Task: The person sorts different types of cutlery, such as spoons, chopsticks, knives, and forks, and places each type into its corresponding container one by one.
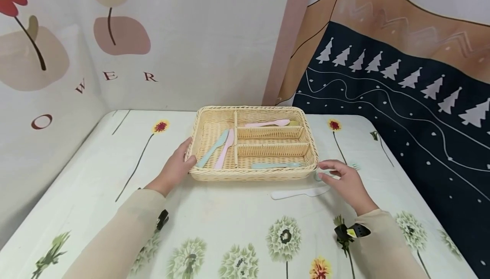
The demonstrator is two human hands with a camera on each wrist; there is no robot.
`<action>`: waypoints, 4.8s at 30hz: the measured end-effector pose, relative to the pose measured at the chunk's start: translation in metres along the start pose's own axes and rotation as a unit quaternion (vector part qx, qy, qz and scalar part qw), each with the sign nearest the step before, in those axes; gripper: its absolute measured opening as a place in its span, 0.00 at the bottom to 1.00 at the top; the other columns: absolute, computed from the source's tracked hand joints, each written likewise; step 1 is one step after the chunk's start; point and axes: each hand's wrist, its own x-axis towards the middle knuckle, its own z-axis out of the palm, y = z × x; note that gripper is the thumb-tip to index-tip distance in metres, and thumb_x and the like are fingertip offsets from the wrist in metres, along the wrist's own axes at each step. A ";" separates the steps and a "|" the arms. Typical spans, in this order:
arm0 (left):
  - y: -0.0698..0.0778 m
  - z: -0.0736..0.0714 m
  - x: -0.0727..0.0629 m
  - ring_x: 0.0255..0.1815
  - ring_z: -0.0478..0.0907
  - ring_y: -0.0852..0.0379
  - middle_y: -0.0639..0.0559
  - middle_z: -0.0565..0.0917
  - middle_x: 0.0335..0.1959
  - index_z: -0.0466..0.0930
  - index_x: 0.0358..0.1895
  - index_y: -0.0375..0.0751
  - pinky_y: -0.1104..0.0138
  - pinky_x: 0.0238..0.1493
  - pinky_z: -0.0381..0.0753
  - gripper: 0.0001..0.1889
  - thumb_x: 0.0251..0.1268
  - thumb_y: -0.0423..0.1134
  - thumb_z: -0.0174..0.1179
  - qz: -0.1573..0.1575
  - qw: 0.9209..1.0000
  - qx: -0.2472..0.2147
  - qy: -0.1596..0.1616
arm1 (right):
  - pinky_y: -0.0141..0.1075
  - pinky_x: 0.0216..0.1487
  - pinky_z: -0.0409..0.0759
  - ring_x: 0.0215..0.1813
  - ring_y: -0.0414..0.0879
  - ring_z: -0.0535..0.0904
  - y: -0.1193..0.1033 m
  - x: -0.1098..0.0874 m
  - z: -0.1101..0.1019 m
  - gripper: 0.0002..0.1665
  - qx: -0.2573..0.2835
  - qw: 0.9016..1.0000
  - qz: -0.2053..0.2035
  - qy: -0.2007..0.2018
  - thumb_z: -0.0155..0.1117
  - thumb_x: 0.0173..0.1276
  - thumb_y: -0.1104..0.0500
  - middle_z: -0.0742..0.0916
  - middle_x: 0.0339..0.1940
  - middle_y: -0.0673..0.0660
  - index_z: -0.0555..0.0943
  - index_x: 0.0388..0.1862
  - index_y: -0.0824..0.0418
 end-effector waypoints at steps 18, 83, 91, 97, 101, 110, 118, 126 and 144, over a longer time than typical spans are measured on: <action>0.002 -0.001 -0.001 0.77 0.46 0.40 0.37 0.45 0.78 0.35 0.78 0.42 0.46 0.73 0.49 0.39 0.66 0.39 0.42 0.001 1.000 0.000 0.000 | 0.56 0.61 0.70 0.65 0.62 0.72 0.005 -0.006 0.022 0.18 -0.006 0.994 -0.012 -0.108 0.66 0.64 0.61 0.81 0.61 0.62 0.83 0.53 0.61; 0.000 0.000 0.002 0.76 0.49 0.40 0.37 0.45 0.78 0.35 0.78 0.42 0.46 0.72 0.51 0.40 0.65 0.39 0.42 0.002 1.000 0.004 0.000 | 0.33 0.28 0.55 0.22 0.37 0.54 -0.006 0.014 0.042 0.15 -0.274 0.911 -0.172 -0.256 0.59 0.52 0.68 0.62 0.18 0.44 0.67 0.19 0.51; 0.001 0.000 0.001 0.75 0.49 0.40 0.37 0.44 0.78 0.35 0.78 0.42 0.46 0.72 0.51 0.40 0.64 0.39 0.42 -0.001 1.000 0.002 -0.003 | 0.33 0.28 0.55 0.23 0.37 0.55 -0.006 0.011 0.043 0.16 -0.286 0.905 -0.202 -0.241 0.59 0.49 0.69 0.62 0.19 0.45 0.66 0.19 0.51; 0.000 0.000 0.002 0.76 0.48 0.40 0.38 0.45 0.78 0.35 0.78 0.43 0.47 0.72 0.50 0.40 0.65 0.39 0.42 -0.002 1.000 0.002 -0.003 | 0.33 0.28 0.58 0.25 0.37 0.59 -0.005 0.009 0.044 0.13 -0.289 0.904 -0.210 -0.234 0.59 0.49 0.70 0.68 0.22 0.45 0.71 0.23 0.51; 0.001 0.000 0.001 0.76 0.49 0.40 0.37 0.45 0.78 0.35 0.78 0.42 0.47 0.72 0.50 0.40 0.65 0.39 0.42 0.000 1.000 0.002 -0.002 | 0.33 0.29 0.60 0.26 0.38 0.61 -0.008 0.008 0.045 0.12 -0.293 0.903 -0.212 -0.231 0.60 0.49 0.69 0.71 0.24 0.45 0.74 0.25 0.51; 0.002 -0.001 0.001 0.77 0.46 0.40 0.37 0.45 0.78 0.35 0.78 0.42 0.46 0.73 0.49 0.39 0.66 0.39 0.42 0.004 1.000 0.007 -0.002 | 0.29 0.27 0.65 0.27 0.36 0.65 -0.019 0.005 0.042 0.13 -0.289 0.913 -0.209 -0.198 0.63 0.50 0.69 0.74 0.27 0.43 0.78 0.28 0.51; 0.002 -0.001 -0.001 0.77 0.45 0.39 0.37 0.45 0.78 0.35 0.78 0.42 0.46 0.73 0.49 0.39 0.66 0.39 0.42 0.001 1.000 0.004 -0.003 | 0.32 0.33 0.73 0.32 0.37 0.70 -0.034 0.000 0.038 0.15 -0.278 0.906 -0.272 -0.166 0.64 0.46 0.71 0.77 0.28 0.43 0.79 0.27 0.51; 0.003 -0.001 -0.001 0.77 0.43 0.39 0.38 0.44 0.78 0.35 0.78 0.41 0.46 0.73 0.47 0.39 0.66 0.39 0.42 0.003 1.000 0.002 -0.001 | 0.34 0.35 0.76 0.35 0.39 0.75 -0.051 -0.007 0.036 0.15 -0.285 0.892 -0.323 -0.134 0.63 0.47 0.71 0.80 0.31 0.44 0.82 0.30 0.52; 0.000 0.004 0.000 0.77 0.45 0.41 0.38 0.45 0.78 0.35 0.78 0.41 0.48 0.73 0.48 0.39 0.65 0.38 0.42 0.001 1.000 0.003 -0.002 | 0.36 0.37 0.78 0.38 0.40 0.78 -0.088 -0.014 0.024 0.15 -0.268 0.886 -0.368 -0.088 0.68 0.49 0.69 0.82 0.34 0.45 0.83 0.34 0.53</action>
